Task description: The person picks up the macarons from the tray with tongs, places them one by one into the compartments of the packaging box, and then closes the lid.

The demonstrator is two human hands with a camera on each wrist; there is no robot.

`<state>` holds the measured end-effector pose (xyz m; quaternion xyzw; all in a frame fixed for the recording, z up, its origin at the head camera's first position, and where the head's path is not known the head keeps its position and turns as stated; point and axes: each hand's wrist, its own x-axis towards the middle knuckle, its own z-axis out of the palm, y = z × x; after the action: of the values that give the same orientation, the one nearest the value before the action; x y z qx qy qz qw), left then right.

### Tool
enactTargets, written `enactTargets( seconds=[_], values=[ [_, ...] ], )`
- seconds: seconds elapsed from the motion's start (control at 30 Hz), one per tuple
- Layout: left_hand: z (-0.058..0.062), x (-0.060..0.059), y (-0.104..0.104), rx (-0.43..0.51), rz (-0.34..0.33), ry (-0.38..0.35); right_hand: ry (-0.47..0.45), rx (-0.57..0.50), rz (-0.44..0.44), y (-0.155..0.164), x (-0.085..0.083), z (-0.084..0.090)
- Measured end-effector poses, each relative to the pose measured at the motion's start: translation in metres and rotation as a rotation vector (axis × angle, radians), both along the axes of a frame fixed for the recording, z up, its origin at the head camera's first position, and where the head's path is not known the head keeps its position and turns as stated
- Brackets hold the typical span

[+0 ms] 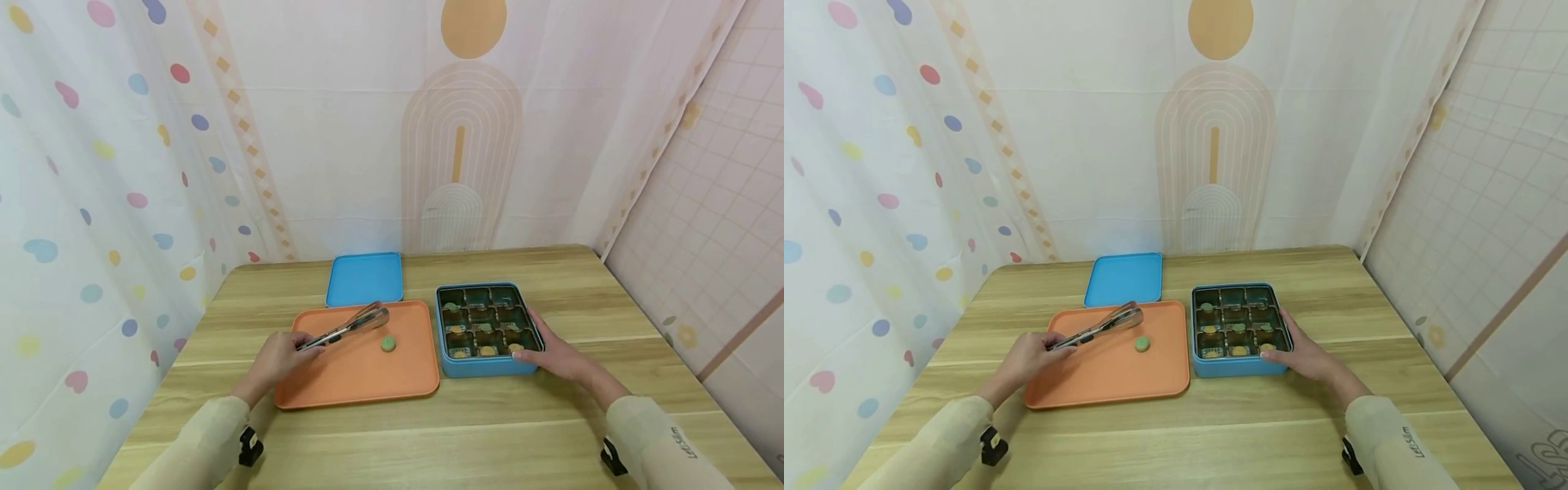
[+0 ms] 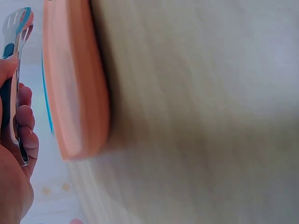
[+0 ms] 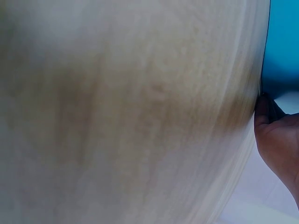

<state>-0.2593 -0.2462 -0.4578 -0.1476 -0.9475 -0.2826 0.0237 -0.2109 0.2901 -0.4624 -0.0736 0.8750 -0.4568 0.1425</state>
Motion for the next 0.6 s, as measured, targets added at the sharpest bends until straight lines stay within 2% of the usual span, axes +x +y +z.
enactTargets(
  seconds=[0.23, 0.6],
  values=[
    [0.007, -0.007, 0.014, 0.038, -0.014, -0.033, 0.002, 0.011, -0.001, -0.002, 0.001, 0.002],
    [0.021, -0.023, 0.053, 0.072, -0.082, -0.009, 0.013, 0.011, -0.003, -0.002, 0.000, 0.000]
  ],
)
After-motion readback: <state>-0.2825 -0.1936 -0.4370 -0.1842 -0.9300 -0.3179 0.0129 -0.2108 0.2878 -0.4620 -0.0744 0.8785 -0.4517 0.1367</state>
